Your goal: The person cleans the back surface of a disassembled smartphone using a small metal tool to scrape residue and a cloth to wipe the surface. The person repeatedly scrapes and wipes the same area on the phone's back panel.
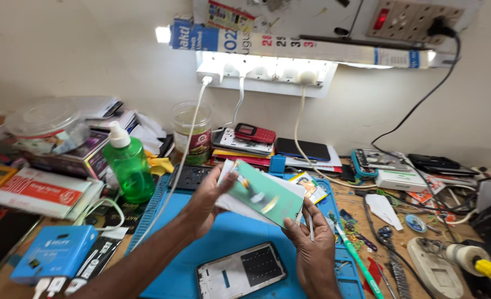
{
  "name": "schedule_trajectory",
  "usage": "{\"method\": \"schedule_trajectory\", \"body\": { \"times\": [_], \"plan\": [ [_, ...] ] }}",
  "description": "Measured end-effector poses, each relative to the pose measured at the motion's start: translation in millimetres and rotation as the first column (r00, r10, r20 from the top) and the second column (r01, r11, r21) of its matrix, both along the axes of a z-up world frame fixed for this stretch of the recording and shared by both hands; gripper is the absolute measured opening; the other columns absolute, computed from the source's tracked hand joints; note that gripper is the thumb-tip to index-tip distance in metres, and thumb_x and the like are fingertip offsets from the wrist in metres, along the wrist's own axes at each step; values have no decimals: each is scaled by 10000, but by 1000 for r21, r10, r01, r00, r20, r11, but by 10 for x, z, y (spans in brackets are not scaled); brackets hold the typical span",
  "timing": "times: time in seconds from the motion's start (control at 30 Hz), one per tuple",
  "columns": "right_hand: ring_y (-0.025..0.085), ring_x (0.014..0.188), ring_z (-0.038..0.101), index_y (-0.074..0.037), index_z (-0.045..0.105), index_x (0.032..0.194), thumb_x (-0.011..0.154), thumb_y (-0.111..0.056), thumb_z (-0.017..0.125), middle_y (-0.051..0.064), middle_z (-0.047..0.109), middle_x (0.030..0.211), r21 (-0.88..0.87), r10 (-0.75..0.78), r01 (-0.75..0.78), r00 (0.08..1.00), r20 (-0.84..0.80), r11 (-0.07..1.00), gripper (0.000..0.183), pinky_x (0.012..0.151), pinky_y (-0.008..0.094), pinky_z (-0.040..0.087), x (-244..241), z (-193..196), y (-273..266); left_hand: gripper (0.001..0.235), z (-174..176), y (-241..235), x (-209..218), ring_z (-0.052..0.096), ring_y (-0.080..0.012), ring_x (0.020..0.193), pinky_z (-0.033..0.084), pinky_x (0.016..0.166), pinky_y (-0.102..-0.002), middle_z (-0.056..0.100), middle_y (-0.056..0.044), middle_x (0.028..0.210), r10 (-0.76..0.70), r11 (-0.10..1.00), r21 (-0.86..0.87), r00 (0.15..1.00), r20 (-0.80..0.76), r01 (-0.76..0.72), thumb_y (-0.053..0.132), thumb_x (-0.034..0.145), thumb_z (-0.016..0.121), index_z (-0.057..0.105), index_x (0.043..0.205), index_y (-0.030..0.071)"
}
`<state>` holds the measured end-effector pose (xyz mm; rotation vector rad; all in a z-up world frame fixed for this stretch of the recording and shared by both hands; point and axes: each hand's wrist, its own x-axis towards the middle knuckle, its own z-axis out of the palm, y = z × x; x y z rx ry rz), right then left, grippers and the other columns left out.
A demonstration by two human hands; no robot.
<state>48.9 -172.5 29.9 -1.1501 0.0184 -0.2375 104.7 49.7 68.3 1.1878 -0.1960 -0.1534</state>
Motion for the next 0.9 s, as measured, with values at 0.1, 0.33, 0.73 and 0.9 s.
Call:
{"method": "schedule_trajectory", "body": {
  "times": [0.1, 0.33, 0.73, 0.9],
  "plan": [
    [172, 1057, 695, 3, 483, 1471, 871, -21, 645, 144, 658, 1360, -76, -30, 13, 974, -223, 997, 623, 846, 329, 598, 56, -8, -243, 551, -144, -64, 40, 738, -170, 965, 639, 804, -360, 711, -104, 1119, -62, 998, -10, 971, -231, 61, 444, 924, 473, 555, 1323, 72],
    [176, 915, 698, -6, 524, 1452, 928, -54, 624, 134, 733, 1142, -75, -61, 46, 976, -207, 996, 536, 755, 332, 598, 181, -254, -440, 459, -473, -354, 128, 678, -168, 1001, 639, 832, -374, 675, -96, 1111, -37, 997, 68, 996, -79, 43, 237, 951, 629, 490, 1345, 47],
    [163, 929, 692, 26, 566, 1407, 961, 32, 620, 83, 691, 1174, 165, -470, 445, 866, 173, 880, 449, 762, 300, 610, 1588, -364, -1669, 746, -356, -164, 119, 660, -206, 1168, 530, 961, -395, 644, -77, 1367, 23, 942, 336, 995, -93, 10, 442, 868, 644, 372, 1514, 184],
    [185, 885, 688, 20, 607, 1361, 932, 58, 613, 102, 684, 1168, -48, -617, 620, 784, 66, 783, 431, 680, 309, 623, 2096, -376, -1593, 718, -496, -166, 214, 658, -234, 1122, 558, 940, -381, 645, -102, 1331, 6, 936, 351, 1000, -7, -3, 393, 871, 679, 402, 1498, 181]
  ]
}}
